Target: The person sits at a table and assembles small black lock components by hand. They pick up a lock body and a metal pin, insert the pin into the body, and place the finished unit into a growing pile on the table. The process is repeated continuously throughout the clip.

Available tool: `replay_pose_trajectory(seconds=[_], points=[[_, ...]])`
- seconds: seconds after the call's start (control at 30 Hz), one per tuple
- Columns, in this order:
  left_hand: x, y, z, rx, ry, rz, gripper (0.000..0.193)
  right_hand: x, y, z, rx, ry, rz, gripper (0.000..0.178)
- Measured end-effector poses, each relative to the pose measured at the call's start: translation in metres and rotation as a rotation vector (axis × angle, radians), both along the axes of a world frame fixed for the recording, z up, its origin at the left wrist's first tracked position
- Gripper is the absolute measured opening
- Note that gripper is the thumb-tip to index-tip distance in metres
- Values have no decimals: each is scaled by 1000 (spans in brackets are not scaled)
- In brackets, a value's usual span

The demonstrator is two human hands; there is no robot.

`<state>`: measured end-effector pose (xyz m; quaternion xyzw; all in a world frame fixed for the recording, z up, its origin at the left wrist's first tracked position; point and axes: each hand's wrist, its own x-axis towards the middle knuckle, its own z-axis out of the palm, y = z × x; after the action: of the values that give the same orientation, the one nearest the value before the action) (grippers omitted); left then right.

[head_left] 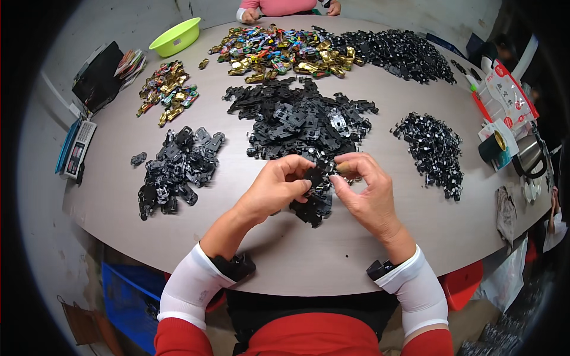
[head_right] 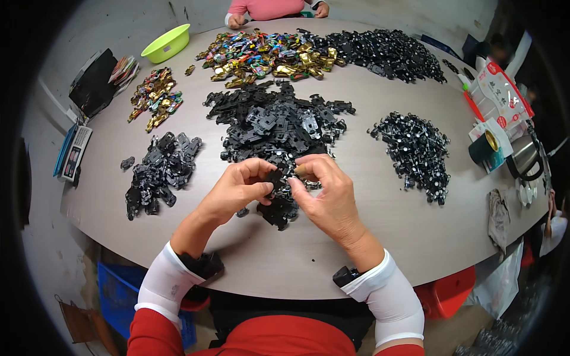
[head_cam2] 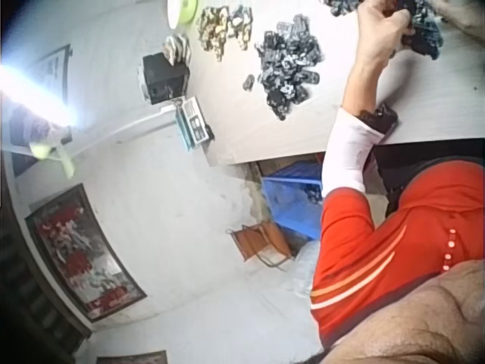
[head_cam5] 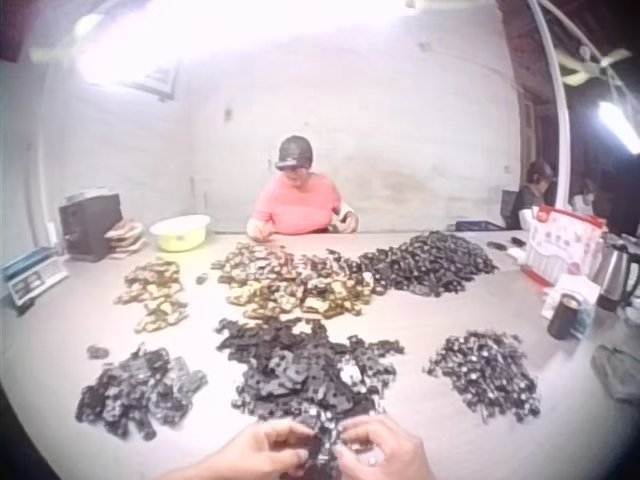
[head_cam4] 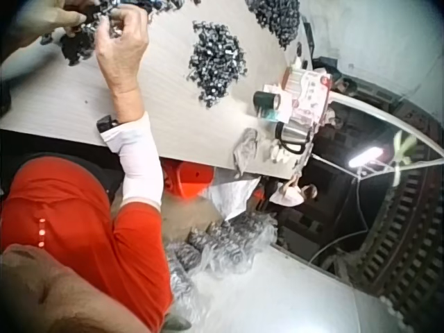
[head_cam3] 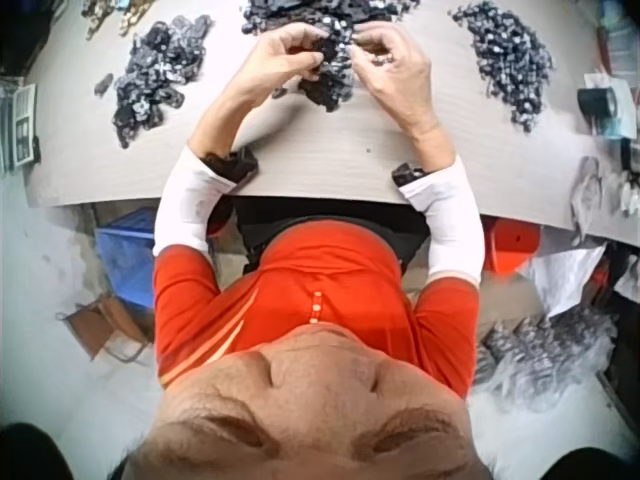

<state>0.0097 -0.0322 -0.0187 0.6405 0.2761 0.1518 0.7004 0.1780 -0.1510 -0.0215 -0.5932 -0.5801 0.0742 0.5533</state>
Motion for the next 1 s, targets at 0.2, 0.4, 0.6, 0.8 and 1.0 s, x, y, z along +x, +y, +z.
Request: replay_pose_trajectory(seconds=[0.2,0.4,0.6,0.8,1.0], points=[[5,-6,-6,4,-39,6,23,2,3,-11,-109,0,81,13],[7,-8,-19,-383,-295,129,25,-3,4,-13,-169,270,10,13],[11,-17,-28,-299,-298,193,34,-5,6,-13,-145,217,-43,14],[12,-23,-21,-28,-217,201,34,-14,5,0,-83,-179,-49,14],[14,-25,-28,227,-114,140,28,-19,6,-1,-160,-219,-95,14]])
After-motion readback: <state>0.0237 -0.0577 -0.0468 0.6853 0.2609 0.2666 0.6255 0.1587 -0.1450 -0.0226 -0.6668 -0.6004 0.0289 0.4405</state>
